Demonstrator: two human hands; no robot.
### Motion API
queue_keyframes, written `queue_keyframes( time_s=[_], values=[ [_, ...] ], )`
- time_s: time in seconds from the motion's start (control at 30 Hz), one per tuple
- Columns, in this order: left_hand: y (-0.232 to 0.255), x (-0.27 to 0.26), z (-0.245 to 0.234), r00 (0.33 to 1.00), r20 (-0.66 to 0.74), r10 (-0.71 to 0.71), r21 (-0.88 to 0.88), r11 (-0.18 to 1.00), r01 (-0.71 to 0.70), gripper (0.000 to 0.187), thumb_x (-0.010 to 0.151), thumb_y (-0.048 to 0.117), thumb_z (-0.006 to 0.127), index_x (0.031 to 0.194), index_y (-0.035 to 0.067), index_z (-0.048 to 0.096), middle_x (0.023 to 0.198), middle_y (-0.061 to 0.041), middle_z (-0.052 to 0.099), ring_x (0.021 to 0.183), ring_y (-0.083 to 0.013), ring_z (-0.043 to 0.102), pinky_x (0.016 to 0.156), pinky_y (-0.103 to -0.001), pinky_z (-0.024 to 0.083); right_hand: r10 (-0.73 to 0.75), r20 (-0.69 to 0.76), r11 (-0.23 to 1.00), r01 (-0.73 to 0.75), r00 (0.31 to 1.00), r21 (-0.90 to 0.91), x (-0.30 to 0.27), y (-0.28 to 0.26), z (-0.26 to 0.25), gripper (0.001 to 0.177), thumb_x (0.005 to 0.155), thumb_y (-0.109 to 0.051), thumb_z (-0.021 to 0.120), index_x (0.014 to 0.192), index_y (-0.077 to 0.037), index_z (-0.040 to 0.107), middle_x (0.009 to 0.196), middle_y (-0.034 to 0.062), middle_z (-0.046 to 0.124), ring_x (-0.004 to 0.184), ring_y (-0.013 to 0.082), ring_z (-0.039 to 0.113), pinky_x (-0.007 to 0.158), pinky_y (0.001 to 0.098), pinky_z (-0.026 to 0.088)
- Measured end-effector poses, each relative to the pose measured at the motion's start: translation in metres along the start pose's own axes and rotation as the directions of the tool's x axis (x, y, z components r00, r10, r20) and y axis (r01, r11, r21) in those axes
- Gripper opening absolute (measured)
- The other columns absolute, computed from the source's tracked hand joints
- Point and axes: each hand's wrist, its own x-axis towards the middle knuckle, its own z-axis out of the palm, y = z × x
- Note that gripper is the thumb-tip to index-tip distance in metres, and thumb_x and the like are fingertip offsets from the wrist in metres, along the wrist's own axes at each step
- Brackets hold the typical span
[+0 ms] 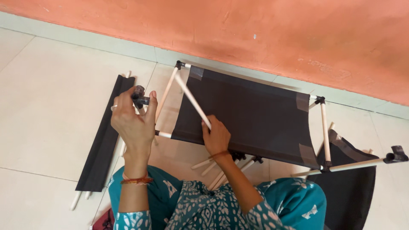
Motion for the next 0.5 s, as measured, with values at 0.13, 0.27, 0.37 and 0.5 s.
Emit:
queue_keyframes(
  time_s=[0.13,0.27,0.37,0.5],
  values=[
    [-0.003,0.007,-0.004,0.998,0.066,0.014,-0.041,0.999,-0.011,0.035,0.097,0.027,0.082,0.111,-0.003,0.071,0.094,-0.014,0.069,0.085,-0.0312,0.067,0.071,-0.041,0.052,-0.109,-0.022,0.991,0.107,0.994,-0.080,-0.008,-0.004,-0.012,0.013,0.099,-0.020,0.062,0.100,-0.009,0.067,0.089,0.0080,0.068,0.079,0.0286,0.063,0.066,0.0437,0.051],
    [-0.004,0.012,-0.011,0.978,0.206,-0.026,-0.112,0.993,0.049,0.036,0.093,0.027,0.082,0.113,0.000,0.072,0.091,-0.015,0.068,0.074,-0.0282,0.067,0.065,-0.039,0.051,-0.132,-0.037,0.990,0.130,0.991,-0.050,-0.002,-0.002,-0.013,0.013,0.100,-0.020,0.063,0.101,-0.008,0.066,0.090,0.0077,0.068,0.080,0.0281,0.063,0.067,0.0434,0.051],
    [-0.003,0.012,-0.014,0.981,0.195,0.004,-0.131,0.991,0.022,0.034,0.094,0.027,0.082,0.115,0.001,0.072,0.092,-0.014,0.072,0.078,-0.0275,0.070,0.069,-0.037,0.053,-0.154,-0.056,0.988,0.153,0.987,-0.024,0.001,-0.002,-0.013,0.014,0.098,-0.021,0.064,0.101,-0.008,0.067,0.090,0.0074,0.069,0.081,0.0278,0.064,0.068,0.0431,0.052],
    [-0.003,0.007,-0.007,0.988,0.155,-0.024,-0.181,0.982,0.053,0.039,0.096,0.028,0.082,0.122,0.001,0.072,0.090,-0.013,0.075,0.081,-0.0239,0.075,0.071,-0.033,0.056,-0.115,-0.008,0.992,0.114,0.993,-0.051,0.000,-0.002,-0.014,0.014,0.098,-0.022,0.064,0.100,-0.008,0.067,0.088,0.0071,0.068,0.080,0.0275,0.063,0.069,0.0430,0.052]
  ],
)
